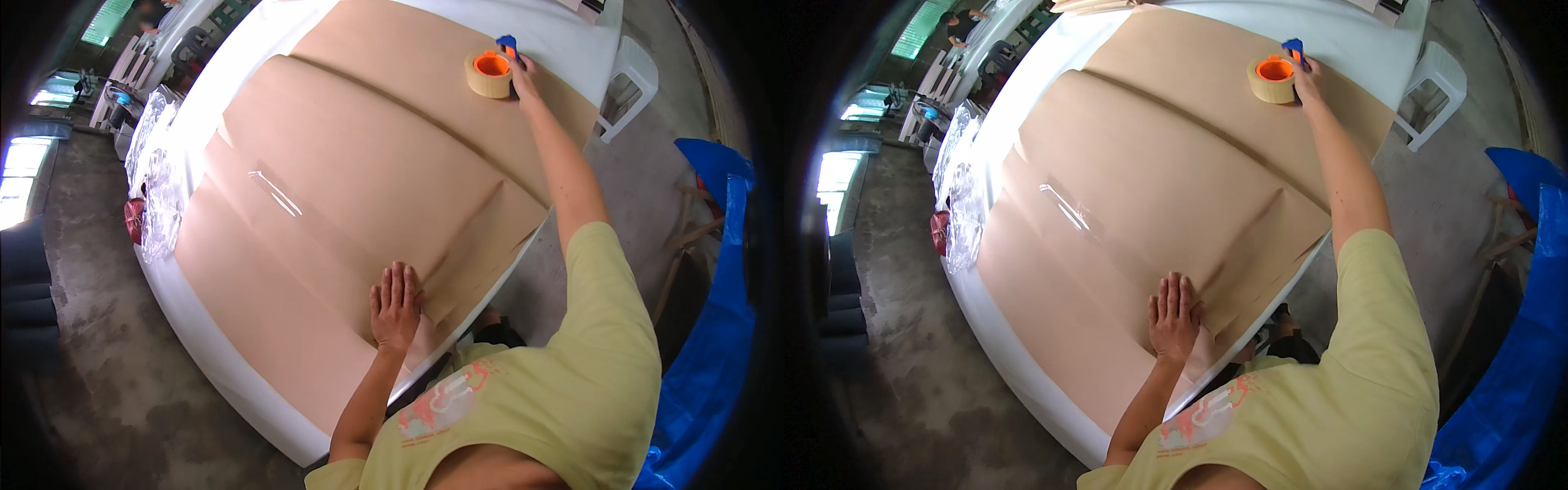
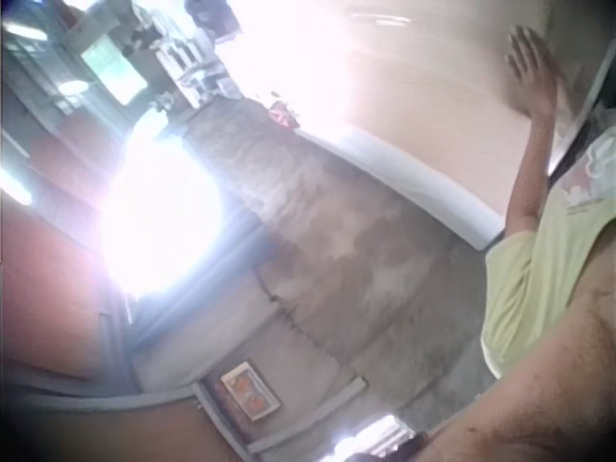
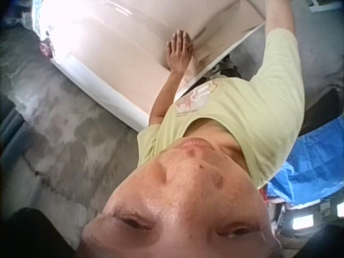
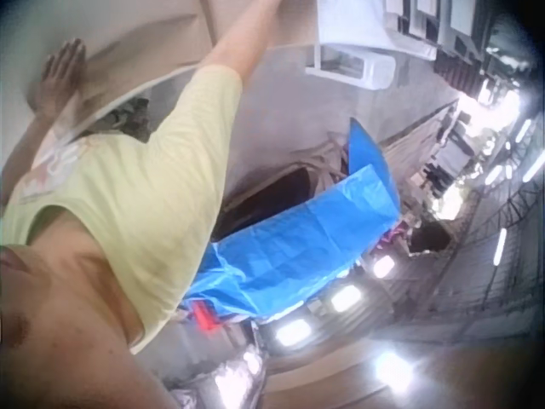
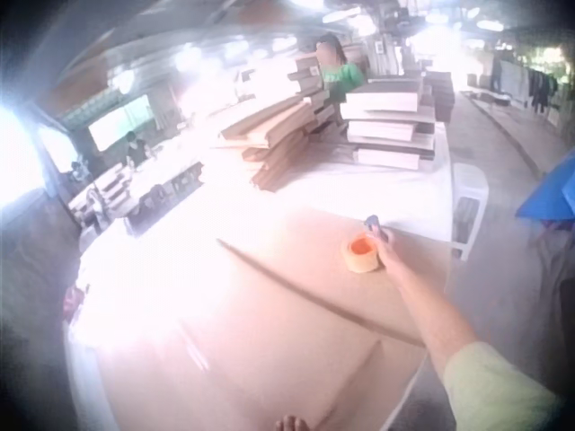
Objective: The person wraps black panels in brown paper, securing the folds with a handheld tape dispenser and stacking the completed packages.
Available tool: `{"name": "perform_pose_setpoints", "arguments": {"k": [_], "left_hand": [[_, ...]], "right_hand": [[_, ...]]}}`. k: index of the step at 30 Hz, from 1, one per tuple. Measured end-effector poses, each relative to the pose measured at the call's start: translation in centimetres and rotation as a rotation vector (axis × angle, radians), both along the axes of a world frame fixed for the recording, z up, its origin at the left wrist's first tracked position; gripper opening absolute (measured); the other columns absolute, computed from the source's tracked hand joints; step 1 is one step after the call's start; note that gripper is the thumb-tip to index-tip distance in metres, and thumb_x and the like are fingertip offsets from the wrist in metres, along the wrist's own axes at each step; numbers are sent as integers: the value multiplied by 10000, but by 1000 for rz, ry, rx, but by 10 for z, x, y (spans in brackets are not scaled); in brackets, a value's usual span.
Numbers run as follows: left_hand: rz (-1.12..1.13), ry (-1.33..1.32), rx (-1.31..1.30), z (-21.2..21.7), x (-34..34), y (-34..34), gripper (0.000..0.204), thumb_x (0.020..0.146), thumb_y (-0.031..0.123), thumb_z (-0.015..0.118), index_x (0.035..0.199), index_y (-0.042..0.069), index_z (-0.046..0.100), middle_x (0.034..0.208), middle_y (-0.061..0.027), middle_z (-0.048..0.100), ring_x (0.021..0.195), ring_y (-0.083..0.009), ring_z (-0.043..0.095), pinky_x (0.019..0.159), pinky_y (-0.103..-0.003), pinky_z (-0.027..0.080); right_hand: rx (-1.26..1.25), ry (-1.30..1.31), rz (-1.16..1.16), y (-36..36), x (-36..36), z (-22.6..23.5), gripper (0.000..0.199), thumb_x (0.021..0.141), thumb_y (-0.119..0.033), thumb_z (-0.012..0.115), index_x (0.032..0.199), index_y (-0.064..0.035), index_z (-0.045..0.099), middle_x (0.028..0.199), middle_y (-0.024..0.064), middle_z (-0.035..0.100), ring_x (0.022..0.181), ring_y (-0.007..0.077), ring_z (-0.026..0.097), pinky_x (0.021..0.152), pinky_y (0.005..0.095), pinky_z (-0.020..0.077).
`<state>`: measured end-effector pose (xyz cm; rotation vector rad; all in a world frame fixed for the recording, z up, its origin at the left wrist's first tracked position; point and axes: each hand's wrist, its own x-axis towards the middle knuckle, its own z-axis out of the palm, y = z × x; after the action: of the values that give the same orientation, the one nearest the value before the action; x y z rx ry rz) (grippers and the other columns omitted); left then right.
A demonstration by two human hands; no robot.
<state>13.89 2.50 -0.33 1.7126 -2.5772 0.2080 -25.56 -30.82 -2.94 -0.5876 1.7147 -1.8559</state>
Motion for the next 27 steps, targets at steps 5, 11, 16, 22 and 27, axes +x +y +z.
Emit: {"name": "perform_pose_setpoints", "arguments": {"k": [5, 11, 16, 22, 27], "left_hand": [[42, 287, 191, 29, -9, -6, 624, 849, 447, 547, 1362, 126, 394, 1426, -76, 368, 1311, -257, 348, 1042, -457, 275], [-198, 312, 547, 57, 51, -42, 847, 778, 610, 545, 1409, 101, 299, 1467, -81, 287, 1361, -259, 246, 1084, -444, 197], [-523, 90, 658, 72, 94, -36, 1338, 397, 680, 751, 1450, 106, 158, 1512, -74, 145, 1382, -276, 160, 1110, -467, 156], [-555, 165, 526, 59, 107, -24, 1368, 318, 541, 829, 1441, 97, 185, 1501, -79, 185, 1380, -272, 168, 1109, -452, 173], [-572, 191, 458, 49, 109, -21, 1333, 338, 504, 845, 1435, 97, 205, 1491, -88, 212, 1370, -280, 200, 1098, -457, 203]], "right_hand": [[-5, 544, 61, 82, 6, 34, 413, 831, -369, 601, 1055, -22, 594, 958, 68, 602, 862, 159, 570, 797, 301, 459], [144, -242, 1354, 362, 115, 58, 355, 872, -372, 579, 821, -30, 659, 757, 72, 666, 659, 149, 618, 563, 254, 478], [355, -173, 1303, 480, 269, 59, 401, 730, -274, 753, 977, 20, 639, 974, 94, 636, 846, 159, 592, 742, 291, 477], [218, 135, 835, 491, 314, 33, 286, 662, -54, 673, 935, 23, 639, 1032, 136, 577, 1009, 257, 554, 872, 326, 440], [96, 1270, 900, 425, 250, -14, 478, 676, -96, 604, 1152, -60, 579, 1215, 139, 534, 1197, 311, 437, 1020, 420, 353]]}}
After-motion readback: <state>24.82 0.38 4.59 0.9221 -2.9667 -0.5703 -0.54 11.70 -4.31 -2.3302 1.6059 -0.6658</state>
